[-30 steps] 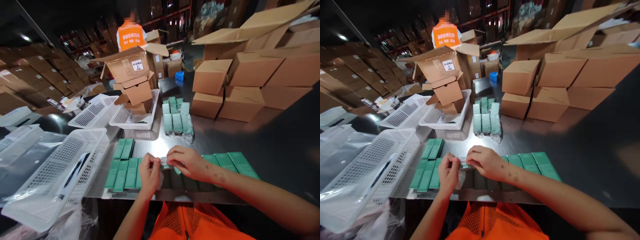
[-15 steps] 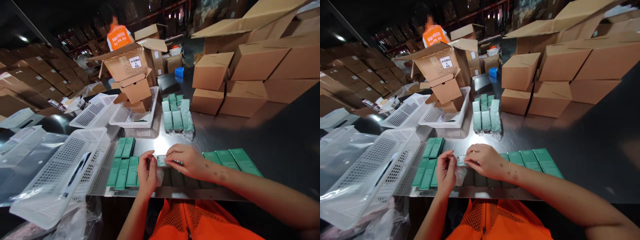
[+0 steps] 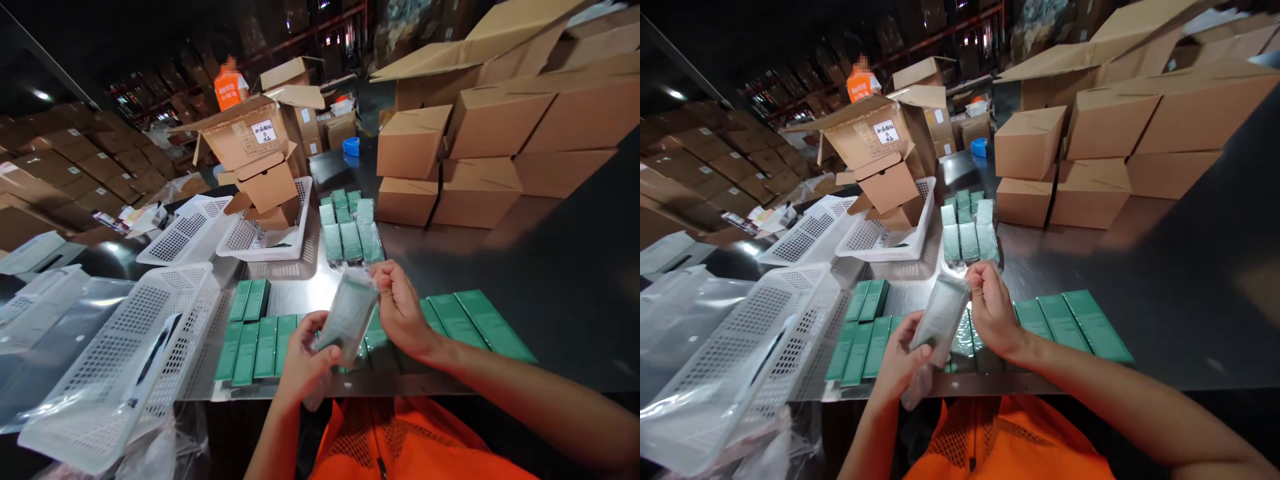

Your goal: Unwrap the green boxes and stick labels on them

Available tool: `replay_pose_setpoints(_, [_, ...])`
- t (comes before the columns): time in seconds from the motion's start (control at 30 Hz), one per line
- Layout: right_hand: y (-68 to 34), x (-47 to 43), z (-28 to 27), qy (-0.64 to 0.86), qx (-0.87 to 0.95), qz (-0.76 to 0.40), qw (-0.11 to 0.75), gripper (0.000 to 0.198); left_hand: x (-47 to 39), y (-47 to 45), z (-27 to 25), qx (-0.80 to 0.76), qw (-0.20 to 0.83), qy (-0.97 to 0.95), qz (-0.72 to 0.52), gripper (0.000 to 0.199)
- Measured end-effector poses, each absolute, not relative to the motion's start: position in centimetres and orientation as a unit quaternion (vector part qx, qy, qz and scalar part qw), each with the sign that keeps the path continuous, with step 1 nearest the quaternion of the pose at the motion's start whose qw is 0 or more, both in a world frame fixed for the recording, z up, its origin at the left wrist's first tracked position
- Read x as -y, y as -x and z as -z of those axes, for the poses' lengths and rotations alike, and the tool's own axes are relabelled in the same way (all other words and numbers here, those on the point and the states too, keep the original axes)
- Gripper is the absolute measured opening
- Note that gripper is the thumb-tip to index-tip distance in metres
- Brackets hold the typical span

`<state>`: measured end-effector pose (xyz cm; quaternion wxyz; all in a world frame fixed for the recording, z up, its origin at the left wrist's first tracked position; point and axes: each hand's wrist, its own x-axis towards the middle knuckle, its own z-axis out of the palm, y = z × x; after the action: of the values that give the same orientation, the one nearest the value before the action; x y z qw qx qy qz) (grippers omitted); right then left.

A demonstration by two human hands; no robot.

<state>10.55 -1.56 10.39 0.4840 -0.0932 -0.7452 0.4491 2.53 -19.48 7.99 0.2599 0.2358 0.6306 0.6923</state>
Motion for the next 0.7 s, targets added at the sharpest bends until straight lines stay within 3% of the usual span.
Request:
replay_pose_setpoints(0.07, [-11.3, 1.5, -10.1, 0.103, 0.721, -0.497, 0.472, 0.035, 19.4, -2.9, -8.5, -0.627, 0.273, -0.208, -0.699, 0.054])
replay_pose_setpoints(0.17, [-13.1, 1.3, -9.5, 0.089, 0.690, -0.627, 0.351, 0.033, 19.5, -2.9, -9.1, -0.654, 0.197, -0.183, -0.707, 0.049])
replay_pose_setpoints(0.27, [-15.1, 1.3, -8.8, 0.092, 0.681, -0.686, 0.239, 0.064, 19.7, -2.8, -9.5, -0.660, 0.111, -0.171, -0.723, 0.053])
replay_pose_setpoints(0.33, [-16.2, 1.7, -8.3, 0.073, 0.710, -0.667, 0.212, 0.069, 19.8, -3.0, -9.7, -0.670, 0.078, -0.181, -0.716, 0.051])
replay_pose_setpoints(0.43, [-17.4, 3.0, -7.1, 0.075, 0.721, -0.649, 0.231, 0.048, 19.6, -3.7, -9.8, -0.689, 0.056, -0.230, -0.685, 0.034])
replay_pose_setpoints(0.6, [-18.8, 5.2, -4.3, 0.134, 0.639, -0.696, 0.301, 0.041, 19.4, -5.1, -9.9, -0.674, 0.048, -0.294, -0.676, 0.019])
replay_pose_setpoints(0.7, [-19.5, 5.9, -2.9, 0.125, 0.634, -0.668, 0.369, 0.036, 19.7, -5.7, -10.4, -0.721, -0.052, -0.373, -0.581, 0.009])
